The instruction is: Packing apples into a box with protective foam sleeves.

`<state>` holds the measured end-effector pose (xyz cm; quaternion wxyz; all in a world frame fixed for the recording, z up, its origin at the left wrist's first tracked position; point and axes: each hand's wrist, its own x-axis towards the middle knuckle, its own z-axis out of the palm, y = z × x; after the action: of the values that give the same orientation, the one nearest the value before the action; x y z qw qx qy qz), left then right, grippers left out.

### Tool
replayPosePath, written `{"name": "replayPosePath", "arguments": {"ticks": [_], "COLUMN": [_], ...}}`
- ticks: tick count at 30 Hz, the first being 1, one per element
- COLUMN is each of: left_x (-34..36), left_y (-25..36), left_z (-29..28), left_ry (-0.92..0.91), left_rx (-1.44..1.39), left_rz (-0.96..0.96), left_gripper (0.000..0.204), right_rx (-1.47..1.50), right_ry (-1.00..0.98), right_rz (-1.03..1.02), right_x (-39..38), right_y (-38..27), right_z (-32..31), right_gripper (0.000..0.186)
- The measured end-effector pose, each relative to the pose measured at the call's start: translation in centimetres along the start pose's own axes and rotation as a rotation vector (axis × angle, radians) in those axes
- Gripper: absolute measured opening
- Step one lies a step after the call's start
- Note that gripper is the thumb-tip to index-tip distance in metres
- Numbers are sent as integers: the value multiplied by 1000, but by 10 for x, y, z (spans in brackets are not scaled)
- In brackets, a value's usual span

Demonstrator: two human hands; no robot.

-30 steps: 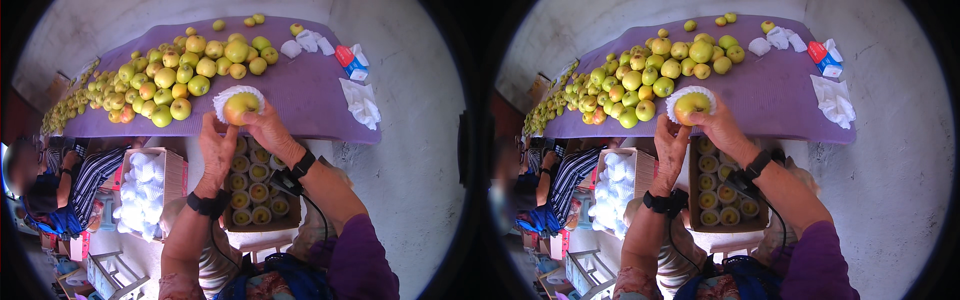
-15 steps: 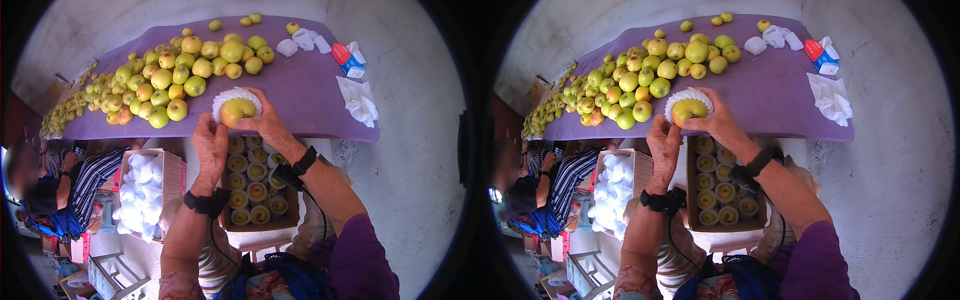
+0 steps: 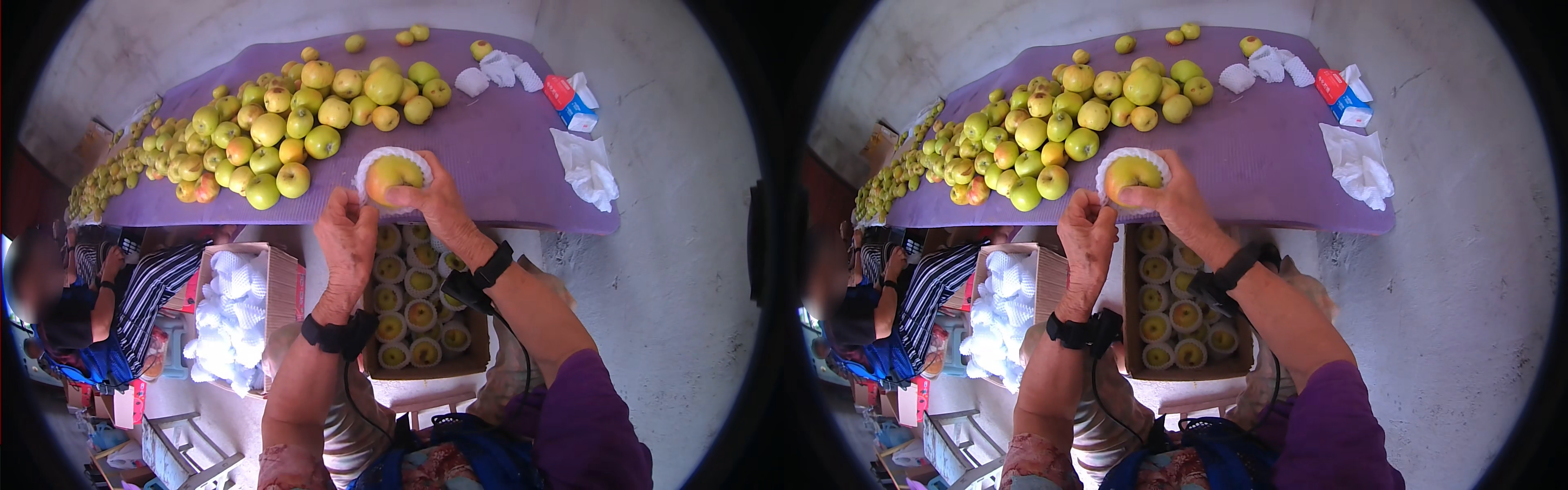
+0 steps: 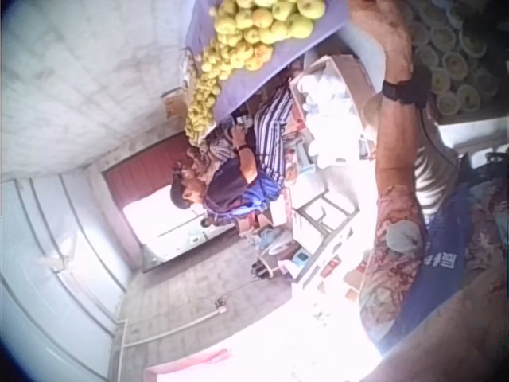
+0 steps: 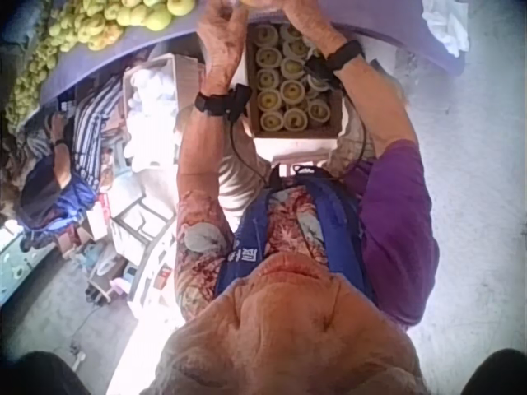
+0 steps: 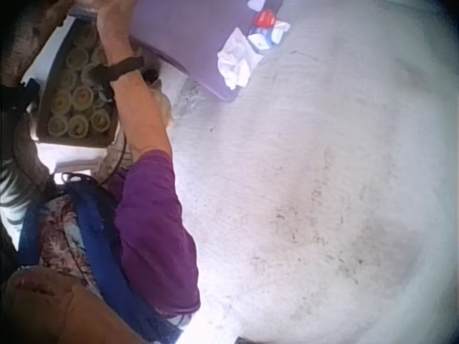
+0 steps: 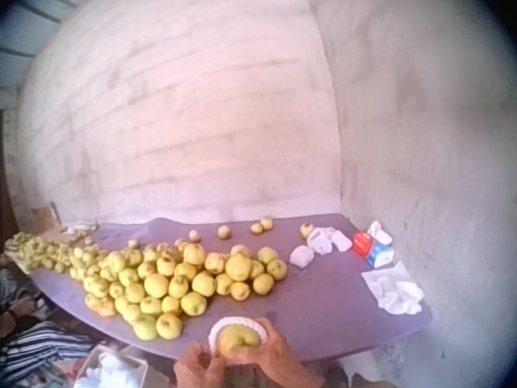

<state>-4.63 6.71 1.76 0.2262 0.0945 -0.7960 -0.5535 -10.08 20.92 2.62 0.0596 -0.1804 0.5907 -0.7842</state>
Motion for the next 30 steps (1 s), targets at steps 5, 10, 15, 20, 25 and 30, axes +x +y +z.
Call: {"name": "replayPosePath", "arguments": {"ticks": [5,10,15,20,25,30], "left_x": [9,13,20,22,23,18], "left_y": [-9,11,7,6,-2,-5], "left_z": [-9,-25,-22,-19,-19,-9], "left_ry": [-149,-284,-533,-410,-289,-275], "left_rx": [45,-279,-389,-561,-682,-757], "left_rz": [-28,-71,-249,-272,-329,-308], "left_gripper": [22,71,71,63,60,57], "right_rx": [36,-30,-108,-33,-14,-17], "right_ry": [12,-75,-188,-267,-329,-267], "right_rz": [57,171,172,131,277,259], "right_x": [8,8,4,8,7,-4], "right_y": [5,3,3,-1,-9,-2], "right_z": [-7,-14,-5,-12,-22,-4], "right_gripper": [58,62,69,82,86,77]}}
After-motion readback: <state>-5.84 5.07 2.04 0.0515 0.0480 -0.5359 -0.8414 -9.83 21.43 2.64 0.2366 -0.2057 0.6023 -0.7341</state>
